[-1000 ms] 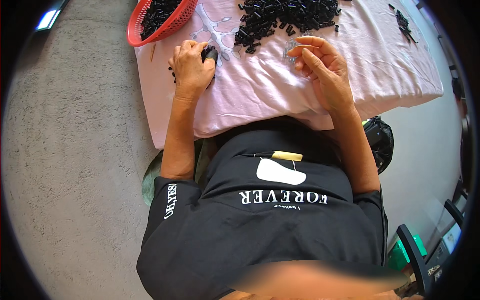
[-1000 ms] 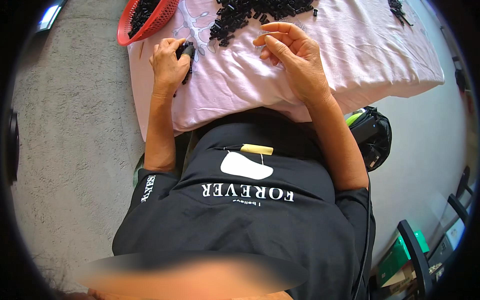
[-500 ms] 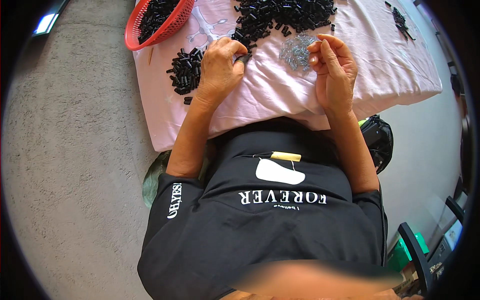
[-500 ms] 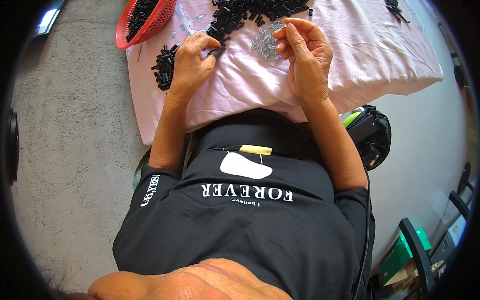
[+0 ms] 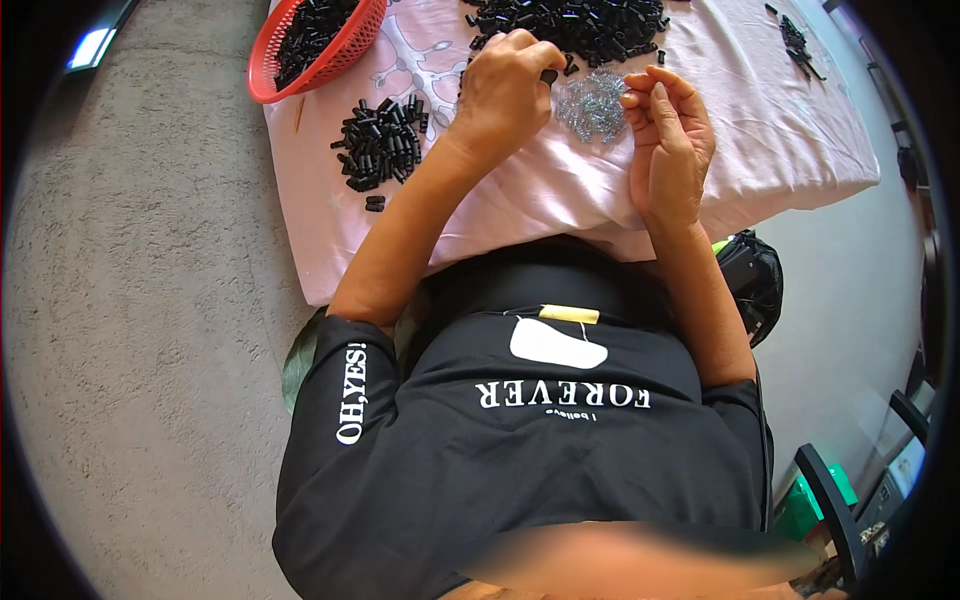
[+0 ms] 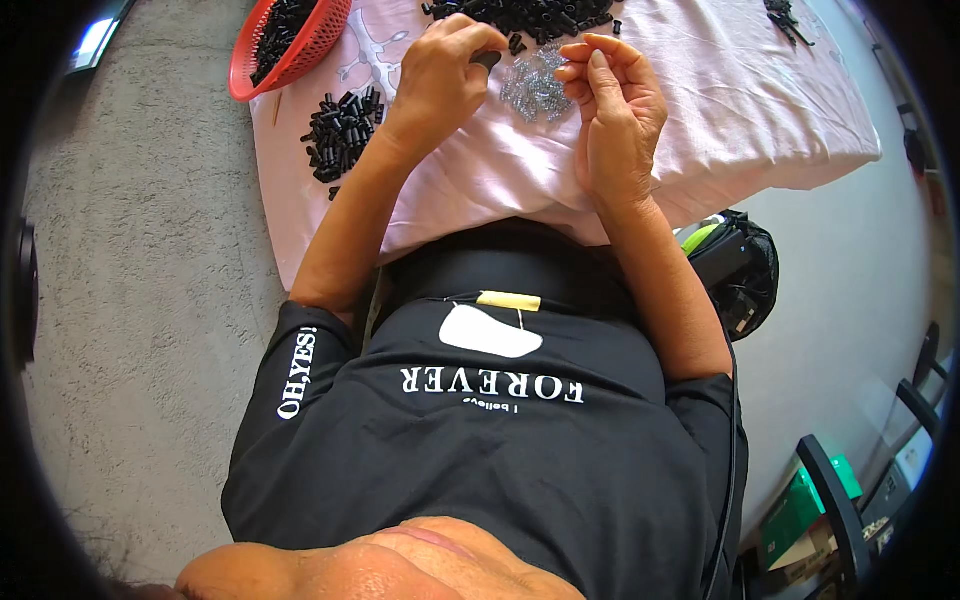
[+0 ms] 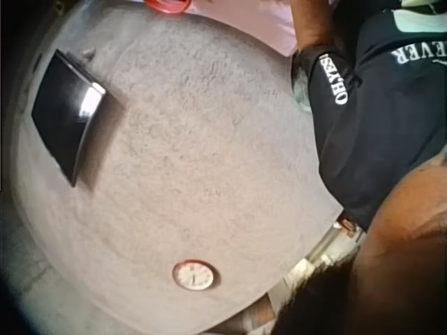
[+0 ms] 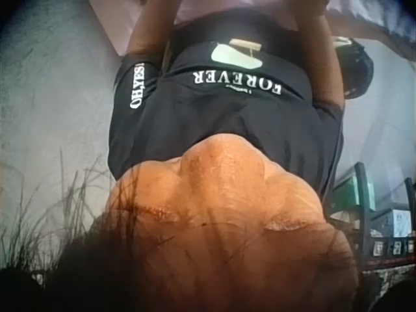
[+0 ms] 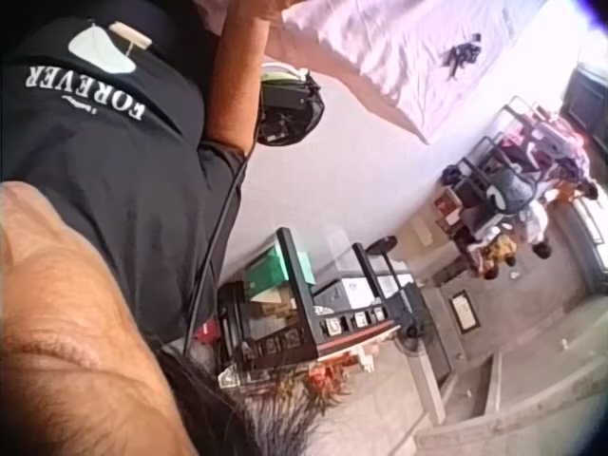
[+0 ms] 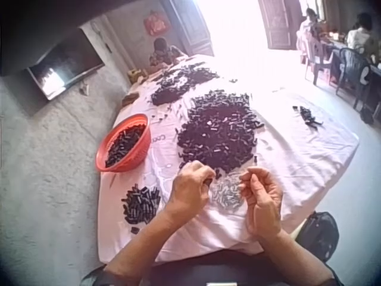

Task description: Assembling small black plastic components by inserting metal pins into them.

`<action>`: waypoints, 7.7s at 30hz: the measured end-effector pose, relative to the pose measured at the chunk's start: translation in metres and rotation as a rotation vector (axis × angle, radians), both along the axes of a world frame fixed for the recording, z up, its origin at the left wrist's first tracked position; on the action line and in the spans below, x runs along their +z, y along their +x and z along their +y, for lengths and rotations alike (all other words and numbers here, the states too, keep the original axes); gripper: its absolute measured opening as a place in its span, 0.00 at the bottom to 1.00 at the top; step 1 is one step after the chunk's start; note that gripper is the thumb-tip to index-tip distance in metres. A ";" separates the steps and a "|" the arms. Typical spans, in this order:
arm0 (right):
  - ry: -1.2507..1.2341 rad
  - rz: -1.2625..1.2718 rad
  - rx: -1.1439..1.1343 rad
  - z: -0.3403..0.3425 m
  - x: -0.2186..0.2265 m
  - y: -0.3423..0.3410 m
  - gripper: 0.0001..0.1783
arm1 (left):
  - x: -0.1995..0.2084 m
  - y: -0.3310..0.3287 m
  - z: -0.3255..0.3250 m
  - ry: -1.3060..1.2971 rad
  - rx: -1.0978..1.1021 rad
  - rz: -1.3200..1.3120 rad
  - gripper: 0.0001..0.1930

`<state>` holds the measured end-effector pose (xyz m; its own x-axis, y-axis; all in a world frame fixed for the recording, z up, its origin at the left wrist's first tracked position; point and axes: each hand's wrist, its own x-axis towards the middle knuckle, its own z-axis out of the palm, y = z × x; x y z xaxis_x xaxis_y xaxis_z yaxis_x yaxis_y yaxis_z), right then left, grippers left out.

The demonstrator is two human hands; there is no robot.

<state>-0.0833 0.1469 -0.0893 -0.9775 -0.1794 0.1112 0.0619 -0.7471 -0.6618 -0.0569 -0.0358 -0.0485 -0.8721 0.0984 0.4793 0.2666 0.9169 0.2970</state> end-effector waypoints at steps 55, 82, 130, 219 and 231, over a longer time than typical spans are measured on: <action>0.286 0.132 0.117 -0.003 0.003 0.007 0.10 | 0.006 0.039 0.003 0.027 -0.006 -0.160 0.11; 0.425 0.168 0.115 -0.007 0.005 0.010 0.09 | -0.007 0.034 0.004 -0.006 0.052 -0.112 0.08; 0.506 0.156 0.208 -0.003 0.011 0.011 0.09 | 0.016 0.052 -0.006 0.105 0.089 -0.128 0.12; 0.233 0.196 0.468 0.006 0.015 0.011 0.25 | 0.039 0.057 0.035 0.237 -0.226 0.065 0.17; 0.309 0.255 0.393 0.005 0.011 0.007 0.19 | 0.019 0.067 -0.066 0.070 0.315 -0.009 0.13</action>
<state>-0.0763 0.1518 -0.0778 -0.7796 -0.5867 0.2193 0.1061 -0.4688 -0.8769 0.0105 -0.1019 -0.0298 -0.8589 -0.2097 0.4673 -0.0297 0.9312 0.3633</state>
